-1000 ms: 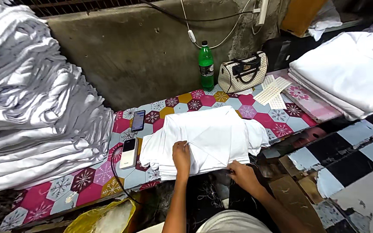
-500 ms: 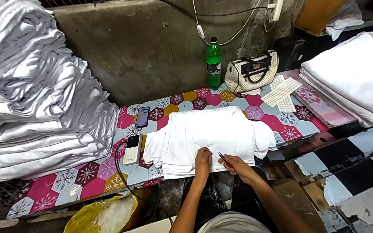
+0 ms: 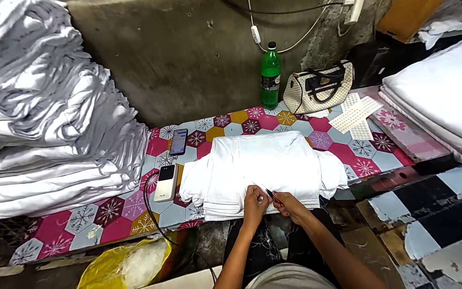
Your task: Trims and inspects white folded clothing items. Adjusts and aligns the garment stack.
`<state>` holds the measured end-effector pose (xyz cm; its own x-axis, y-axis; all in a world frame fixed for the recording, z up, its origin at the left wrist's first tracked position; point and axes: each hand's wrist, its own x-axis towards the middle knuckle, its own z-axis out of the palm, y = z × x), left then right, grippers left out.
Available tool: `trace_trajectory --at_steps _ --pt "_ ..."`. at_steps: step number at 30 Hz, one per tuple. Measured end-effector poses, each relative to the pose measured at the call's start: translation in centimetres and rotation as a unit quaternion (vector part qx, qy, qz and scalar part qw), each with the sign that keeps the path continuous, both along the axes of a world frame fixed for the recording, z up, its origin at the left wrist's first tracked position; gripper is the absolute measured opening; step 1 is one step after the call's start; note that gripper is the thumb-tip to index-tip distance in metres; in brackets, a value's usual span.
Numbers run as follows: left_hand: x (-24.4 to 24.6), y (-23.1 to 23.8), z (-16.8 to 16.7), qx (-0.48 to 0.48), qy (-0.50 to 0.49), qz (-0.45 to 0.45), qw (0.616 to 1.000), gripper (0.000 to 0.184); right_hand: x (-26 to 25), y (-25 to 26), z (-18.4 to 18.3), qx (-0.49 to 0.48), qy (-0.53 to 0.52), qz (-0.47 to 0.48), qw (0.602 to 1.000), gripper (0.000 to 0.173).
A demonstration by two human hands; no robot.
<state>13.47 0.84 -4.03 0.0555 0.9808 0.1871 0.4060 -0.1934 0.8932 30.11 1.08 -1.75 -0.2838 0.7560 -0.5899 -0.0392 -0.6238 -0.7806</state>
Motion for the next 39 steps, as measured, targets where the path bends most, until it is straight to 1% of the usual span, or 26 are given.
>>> trace_trajectory --at_steps 3,4,5,6,7,8,9,10,11,13,15,17,18,19,21,22,23,24,26,27,29,31,33,36,39 --pt "-0.2 -0.2 0.0 -0.012 0.035 -0.005 0.999 0.011 -0.6 0.0 -0.3 0.008 -0.04 -0.028 0.999 0.036" --pt "-0.6 -0.4 0.4 -0.034 0.07 -0.025 0.997 0.012 -0.6 -0.1 -0.3 0.008 -0.046 -0.032 0.998 0.036" --pt "-1.2 -0.6 1.3 -0.079 0.124 -0.069 0.987 0.013 -0.6 -0.2 -0.2 0.008 -0.046 -0.033 0.998 0.036" --pt "-1.9 -0.6 2.7 -0.143 0.187 -0.133 0.963 0.017 -0.4 -0.2 -0.1 0.008 -0.042 -0.034 0.998 0.036" --pt "-2.4 -0.4 4.0 -0.202 0.239 -0.194 0.93 0.021 0.0 -0.3 0.2 0.009 -0.037 -0.037 0.999 0.037" --pt "-2.7 -0.3 5.2 -0.239 0.273 -0.231 0.903 0.023 0.3 -0.5 0.5 0.011 -0.03 -0.04 0.999 0.038" --pt "-2.8 -0.1 6.1 -0.25 0.285 -0.235 0.895 0.025 0.6 -0.6 0.8 0.013 -0.025 -0.042 0.999 0.039" --pt "-2.6 0.2 6.6 -0.235 0.276 -0.207 0.908 0.025 0.9 -0.6 1.1 0.016 -0.021 -0.045 0.999 0.039" --pt "-2.1 0.7 6.7 -0.2 0.255 -0.161 0.932 0.026 1.0 -0.5 1.4 0.02 -0.021 -0.048 0.998 0.04" --pt "-0.9 2.0 5.3 -0.111 0.219 -0.088 0.966 0.028 1.0 -0.4 1.7 0.026 -0.024 -0.055 0.998 0.042" --pt "0.0 3.2 3.0 -0.052 0.204 -0.092 0.973 0.023 1.0 -0.3 1.7 0.028 -0.027 -0.069 0.997 0.042" --pt "0.0 3.4 2.1 -0.049 0.221 -0.118 0.967 0.02 1.4 -0.6 1.7 0.035 -0.03 -0.074 0.996 0.043" --pt "-0.4 3.2 2.3 -0.078 0.247 -0.142 0.955 0.021 1.9 -0.8 1.7 0.045 -0.033 -0.069 0.996 0.043" --pt "-1.0 2.8 3.0 -0.126 0.285 -0.174 0.934 0.023 2.4 -1.0 1.6 0.058 -0.04 -0.06 0.996 0.044" --pt "-2.1 1.9 4.7 -0.227 0.348 -0.234 0.879 0.027 3.4 -1.4 1.6 0.082 -0.058 -0.039 0.994 0.042" --pt "-2.3 1.4 5.7 -0.257 0.358 -0.243 0.864 0.027 3.7 -1.5 1.7 0.09 -0.063 -0.025 0.994 0.04" --pt "-2.3 1.0 6.5 -0.267 0.35 -0.229 0.868 0.028 3.9 -1.4 1.8 0.097 -0.064 -0.011 0.993 0.037" --pt "-1.9 0.7 7.0 -0.257 0.329 -0.193 0.888 0.029 3.8 -1.2 2.0 0.106 -0.067 0.001 0.992 0.035" --pt "-0.8 0.8 6.1 -0.188 0.264 -0.097 0.941 0.029 3.2 -0.9 2.2 0.14 -0.092 0.019 0.986 0.032" --pt "-0.2 1.1 5.0 -0.154 0.241 -0.063 0.956 0.028 2.8 -0.7 2.2 0.168 -0.122 0.024 0.978 0.031" --pt "0.6 1.7 2.5 -0.099 0.221 -0.026 0.97 0.023 2.0 -0.4 2.0 0.241 -0.213 0.04 0.946 0.032" --pt "0.6 2.0 1.3 -0.059 0.202 -0.01 0.978 0.02 1.6 -0.3 1.6 0.333 -0.295 0.032 0.895 0.033" --pt "0.0 1.8 1.1 -0.047 0.159 -0.008 0.986 0.017 1.2 -0.5 0.5 0.408 -0.354 0.014 0.841 0.034" --pt "-0.5 1.4 1.1 -0.032 0.078 0.0 0.996 0.014 0.4 -0.8 -1.7 0.495 -0.391 -0.013 0.776 0.031" --pt "-0.6 1.3 1.0 -0.031 0.04 0.01 0.999 0.011 -0.7 -0.9 -3.4 0.552 -0.412 -0.034 0.724 0.029"
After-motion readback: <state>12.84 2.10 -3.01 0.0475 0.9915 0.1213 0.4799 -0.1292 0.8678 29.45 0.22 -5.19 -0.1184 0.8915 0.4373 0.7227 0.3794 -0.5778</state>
